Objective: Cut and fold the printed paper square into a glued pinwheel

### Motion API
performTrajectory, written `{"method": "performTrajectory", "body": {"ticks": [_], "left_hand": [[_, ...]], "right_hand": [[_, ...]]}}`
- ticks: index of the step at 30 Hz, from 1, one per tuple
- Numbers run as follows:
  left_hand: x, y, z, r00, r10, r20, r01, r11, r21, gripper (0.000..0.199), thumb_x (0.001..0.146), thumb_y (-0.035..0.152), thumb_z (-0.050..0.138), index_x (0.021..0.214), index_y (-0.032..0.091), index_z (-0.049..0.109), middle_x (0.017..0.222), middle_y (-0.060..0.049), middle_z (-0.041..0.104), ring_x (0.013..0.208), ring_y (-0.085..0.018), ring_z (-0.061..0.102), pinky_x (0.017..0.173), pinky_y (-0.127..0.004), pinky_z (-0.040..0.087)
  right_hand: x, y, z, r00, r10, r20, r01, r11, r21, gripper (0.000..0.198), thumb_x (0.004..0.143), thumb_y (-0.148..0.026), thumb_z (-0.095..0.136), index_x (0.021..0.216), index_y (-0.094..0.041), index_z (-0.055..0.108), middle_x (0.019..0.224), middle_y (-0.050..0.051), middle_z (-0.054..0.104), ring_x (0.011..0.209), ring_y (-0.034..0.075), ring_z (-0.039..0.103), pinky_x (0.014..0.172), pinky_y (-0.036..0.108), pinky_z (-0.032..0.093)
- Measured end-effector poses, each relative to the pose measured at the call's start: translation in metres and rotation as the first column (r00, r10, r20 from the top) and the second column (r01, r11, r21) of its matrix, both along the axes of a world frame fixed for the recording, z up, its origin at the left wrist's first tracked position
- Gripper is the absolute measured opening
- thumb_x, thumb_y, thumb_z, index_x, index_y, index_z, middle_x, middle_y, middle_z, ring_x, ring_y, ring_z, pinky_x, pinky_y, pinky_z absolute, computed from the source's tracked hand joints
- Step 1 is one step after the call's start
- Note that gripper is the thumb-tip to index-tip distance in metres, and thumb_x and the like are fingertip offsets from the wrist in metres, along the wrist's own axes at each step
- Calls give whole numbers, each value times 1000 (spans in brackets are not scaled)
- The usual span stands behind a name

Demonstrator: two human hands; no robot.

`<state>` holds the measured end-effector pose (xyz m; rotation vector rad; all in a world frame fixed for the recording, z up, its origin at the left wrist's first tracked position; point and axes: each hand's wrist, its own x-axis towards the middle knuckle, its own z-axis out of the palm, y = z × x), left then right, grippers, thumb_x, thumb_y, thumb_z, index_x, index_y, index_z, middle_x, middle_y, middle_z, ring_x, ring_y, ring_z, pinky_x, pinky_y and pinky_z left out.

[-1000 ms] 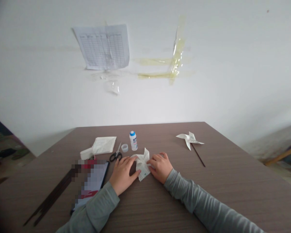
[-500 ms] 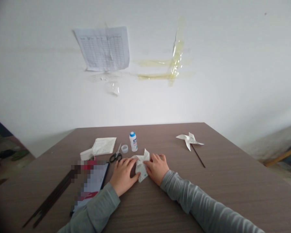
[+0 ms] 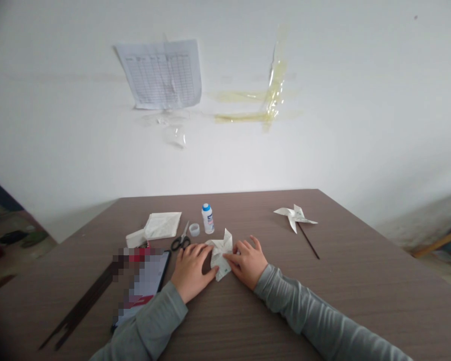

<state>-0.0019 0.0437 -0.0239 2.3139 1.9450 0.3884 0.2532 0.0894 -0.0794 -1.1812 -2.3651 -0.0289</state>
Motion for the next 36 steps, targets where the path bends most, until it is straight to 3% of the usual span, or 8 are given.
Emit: {"method": "performTrajectory", "body": {"ticks": [9,17,22,24,27,29,31,36], "left_hand": [[-14,7,-19,1000,-27,-11,27,998,52,54,114,48,86,166,35,90,176,-15,85,172,-51,68,150,-80,49],[-20,6,-17,999,-31,-20,31,999,22,57,115,52,85,170,37,89,181,-13,82,173,-50,67,148,-75,51],[-18,3,-12,999,-40,-15,40,999,36,57,111,50,90,167,38,92,178,-13,85,171,-50,69,146,-73,54],[-17,3,-10,999,-40,-14,40,999,32,57,110,50,90,166,36,93,177,-14,86,171,-50,69,147,-73,54],[-18,3,-12,999,-53,0,53,998,28,58,112,50,89,167,34,92,178,-16,85,173,-51,68,148,-76,54],[-20,5,-14,998,-59,1,59,998,21,59,113,49,89,170,33,90,180,-16,84,175,-52,67,149,-78,52],[-23,7,-18,998,-60,-7,60,998,14,60,115,49,87,172,32,89,183,-15,82,177,-53,66,152,-79,50],[-26,9,-21,998,-69,7,69,998,11,60,116,49,88,173,33,87,184,-15,82,177,-54,65,152,-82,48]], "right_hand": [[3,3,-1,1000,16,11,-15,998,-67,34,114,-30,89,141,-45,104,126,10,91,119,36,88,137,72,62],[9,9,-1,998,53,-23,-55,994,-96,27,111,-32,93,131,-45,105,126,10,96,119,38,92,146,83,55],[18,24,2,992,99,-83,-108,988,-114,22,118,-29,85,120,-40,104,109,4,99,104,31,94,145,74,59],[21,34,9,986,89,-140,-103,991,-91,27,120,-24,78,127,-33,103,99,4,97,91,28,91,140,65,64],[19,52,24,974,122,-191,-131,991,-34,37,125,-21,69,144,-28,100,110,8,99,101,27,92,131,54,69],[13,67,35,971,155,-182,-161,987,-21,39,123,-20,71,151,-28,97,134,12,99,123,30,92,124,50,72],[3,83,46,972,201,-117,-206,978,-28,45,119,-17,77,157,-31,95,156,15,93,141,32,88,128,51,71],[-23,116,61,976,215,-22,-216,974,-68,68,112,-6,79,168,-42,91,186,11,79,151,30,85,136,53,68]]}}
